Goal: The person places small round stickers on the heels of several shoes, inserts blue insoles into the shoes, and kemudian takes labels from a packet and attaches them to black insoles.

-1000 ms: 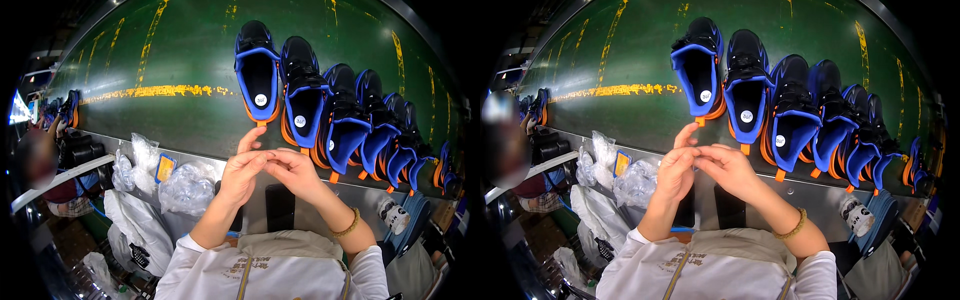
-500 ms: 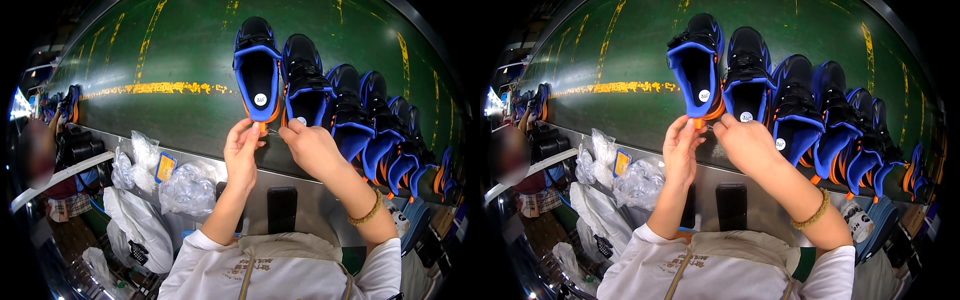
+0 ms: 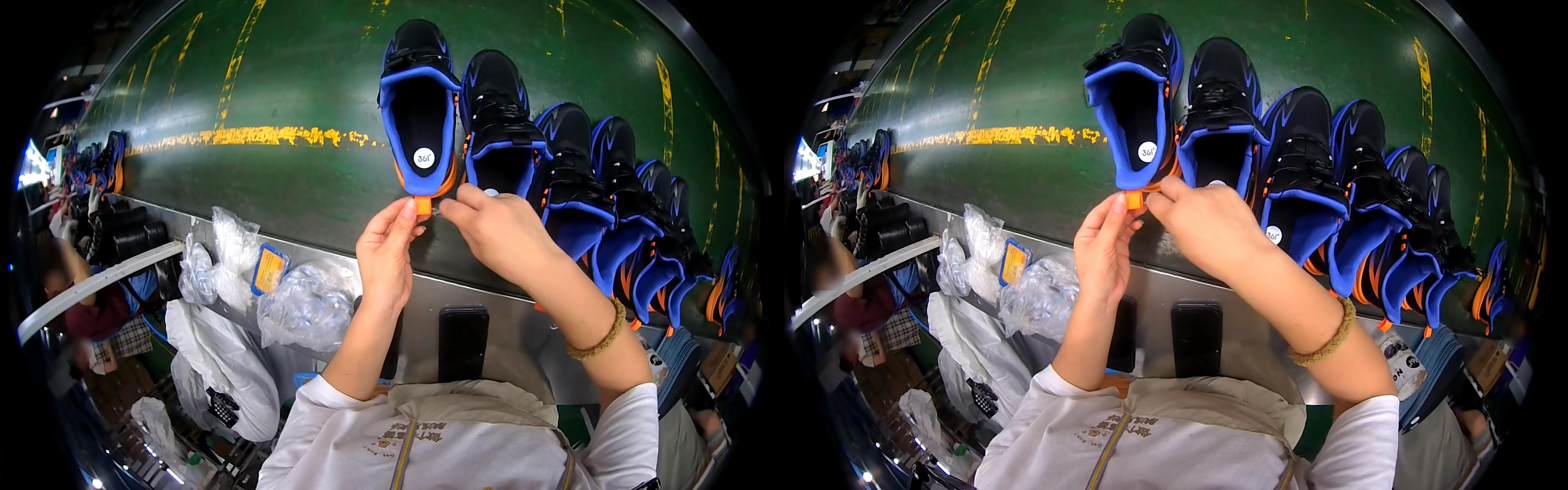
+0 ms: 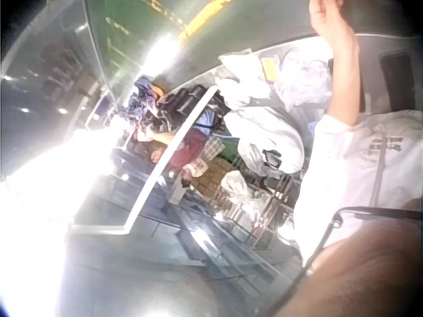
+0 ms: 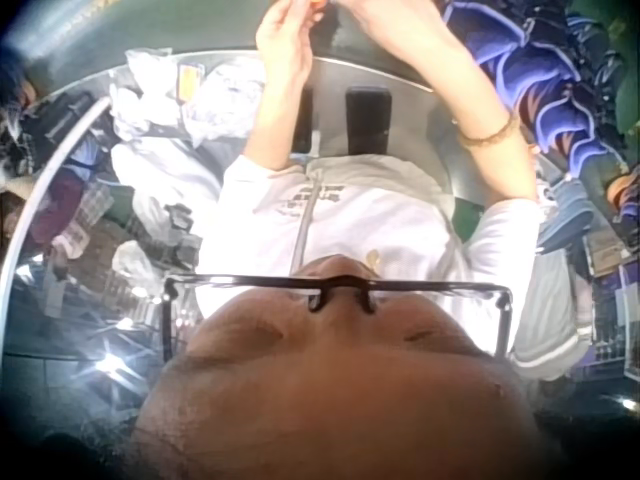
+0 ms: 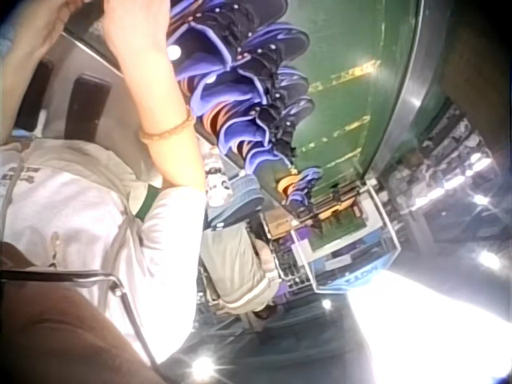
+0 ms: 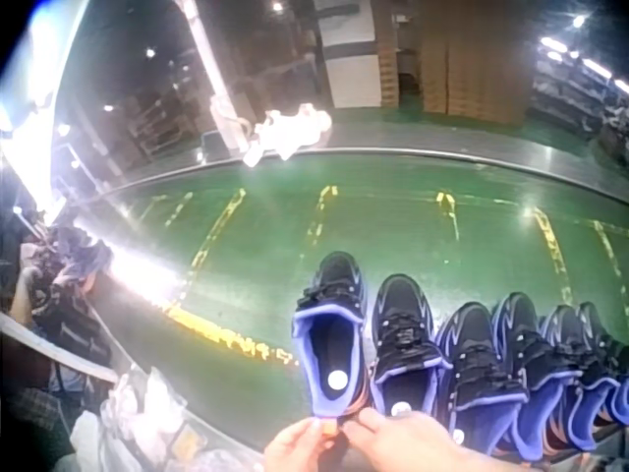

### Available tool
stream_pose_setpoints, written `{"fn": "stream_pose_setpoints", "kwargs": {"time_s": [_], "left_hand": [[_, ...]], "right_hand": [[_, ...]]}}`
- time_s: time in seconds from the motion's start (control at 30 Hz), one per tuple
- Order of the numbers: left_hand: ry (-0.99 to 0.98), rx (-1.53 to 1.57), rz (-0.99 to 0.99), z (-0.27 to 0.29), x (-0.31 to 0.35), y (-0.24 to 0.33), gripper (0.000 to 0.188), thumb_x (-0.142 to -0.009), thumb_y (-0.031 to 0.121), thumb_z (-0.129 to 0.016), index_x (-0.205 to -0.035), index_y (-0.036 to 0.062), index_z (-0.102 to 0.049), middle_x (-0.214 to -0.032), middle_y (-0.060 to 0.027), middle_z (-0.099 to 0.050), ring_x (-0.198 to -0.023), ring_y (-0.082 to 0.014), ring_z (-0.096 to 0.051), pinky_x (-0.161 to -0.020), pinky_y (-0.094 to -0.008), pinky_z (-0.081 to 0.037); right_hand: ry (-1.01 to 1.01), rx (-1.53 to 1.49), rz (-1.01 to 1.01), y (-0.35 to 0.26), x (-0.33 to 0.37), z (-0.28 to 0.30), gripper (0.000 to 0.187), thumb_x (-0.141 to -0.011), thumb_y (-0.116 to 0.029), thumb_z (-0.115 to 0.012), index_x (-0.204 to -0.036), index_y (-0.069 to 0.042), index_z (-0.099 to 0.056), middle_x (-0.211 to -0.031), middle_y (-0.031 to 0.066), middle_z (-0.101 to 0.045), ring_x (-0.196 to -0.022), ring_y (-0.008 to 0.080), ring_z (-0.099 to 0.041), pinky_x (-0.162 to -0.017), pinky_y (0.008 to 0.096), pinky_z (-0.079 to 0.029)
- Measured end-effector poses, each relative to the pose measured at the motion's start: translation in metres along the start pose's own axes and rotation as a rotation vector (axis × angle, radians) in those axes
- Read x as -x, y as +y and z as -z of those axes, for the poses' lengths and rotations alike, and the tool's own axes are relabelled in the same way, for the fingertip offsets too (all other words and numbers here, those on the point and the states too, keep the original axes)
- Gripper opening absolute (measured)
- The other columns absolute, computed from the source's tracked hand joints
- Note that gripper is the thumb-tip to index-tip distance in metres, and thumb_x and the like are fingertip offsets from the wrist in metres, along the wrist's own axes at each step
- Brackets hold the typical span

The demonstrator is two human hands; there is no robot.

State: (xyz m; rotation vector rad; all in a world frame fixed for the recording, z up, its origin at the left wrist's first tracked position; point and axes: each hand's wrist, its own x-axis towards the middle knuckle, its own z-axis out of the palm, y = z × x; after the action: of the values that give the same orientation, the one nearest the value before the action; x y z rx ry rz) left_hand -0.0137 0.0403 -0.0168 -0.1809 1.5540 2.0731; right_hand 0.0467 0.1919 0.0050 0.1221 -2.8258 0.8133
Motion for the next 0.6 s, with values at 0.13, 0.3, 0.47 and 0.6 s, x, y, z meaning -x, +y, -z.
{"fn": "stream_pose_setpoints", "kwargs": {"time_s": [0.13,0.3,0.47,0.6], "left_hand": [[-0.013,-0.005,0.023,-0.001,0.002,0.004,0.025,-0.086,0.013,-0.059,-0.104,-0.0020,-0.057,-0.098,-0.0107,-0.062,-0.088,-0.0180,-0.061,-0.072,-0.0258,-0.046],[0.002,0.000,0.026,-0.003,0.001,0.005,0.025,-0.086,0.014,-0.059,-0.105,-0.0020,-0.057,-0.098,-0.0104,-0.062,-0.088,-0.0177,-0.061,-0.073,-0.0258,-0.046],[0.003,0.021,0.025,-0.002,0.001,0.005,0.025,-0.085,0.013,-0.061,-0.104,-0.0027,-0.058,-0.096,-0.0089,-0.063,-0.089,-0.0128,-0.058,-0.073,-0.0228,-0.043],[0.021,0.019,0.015,0.001,0.000,0.004,0.024,-0.085,0.013,-0.061,-0.103,-0.0019,-0.059,-0.096,-0.0084,-0.063,-0.089,-0.0123,-0.058,-0.072,-0.0222,-0.043]], "right_hand": [[-0.026,-0.023,-0.082,0.000,0.006,0.012,0.019,-0.069,-0.003,-0.055,-0.087,-0.005,-0.057,-0.084,0.0075,-0.055,-0.060,0.0260,-0.058,-0.053,0.0349,-0.048],[-0.037,-0.059,-0.104,0.002,0.005,0.012,0.021,-0.069,-0.003,-0.056,-0.090,-0.005,-0.058,-0.083,0.0083,-0.055,-0.060,0.0269,-0.059,-0.055,0.0356,-0.049],[-0.042,-0.075,-0.040,0.003,-0.002,0.002,0.022,-0.071,-0.004,-0.056,-0.093,-0.005,-0.058,-0.082,0.0077,-0.055,-0.061,0.0276,-0.059,-0.054,0.0354,-0.049],[-0.023,-0.131,-0.064,0.001,-0.009,-0.004,0.022,-0.072,-0.004,-0.056,-0.094,-0.006,-0.059,-0.085,0.0078,-0.056,-0.061,0.0281,-0.059,-0.054,0.0364,-0.048]]}}
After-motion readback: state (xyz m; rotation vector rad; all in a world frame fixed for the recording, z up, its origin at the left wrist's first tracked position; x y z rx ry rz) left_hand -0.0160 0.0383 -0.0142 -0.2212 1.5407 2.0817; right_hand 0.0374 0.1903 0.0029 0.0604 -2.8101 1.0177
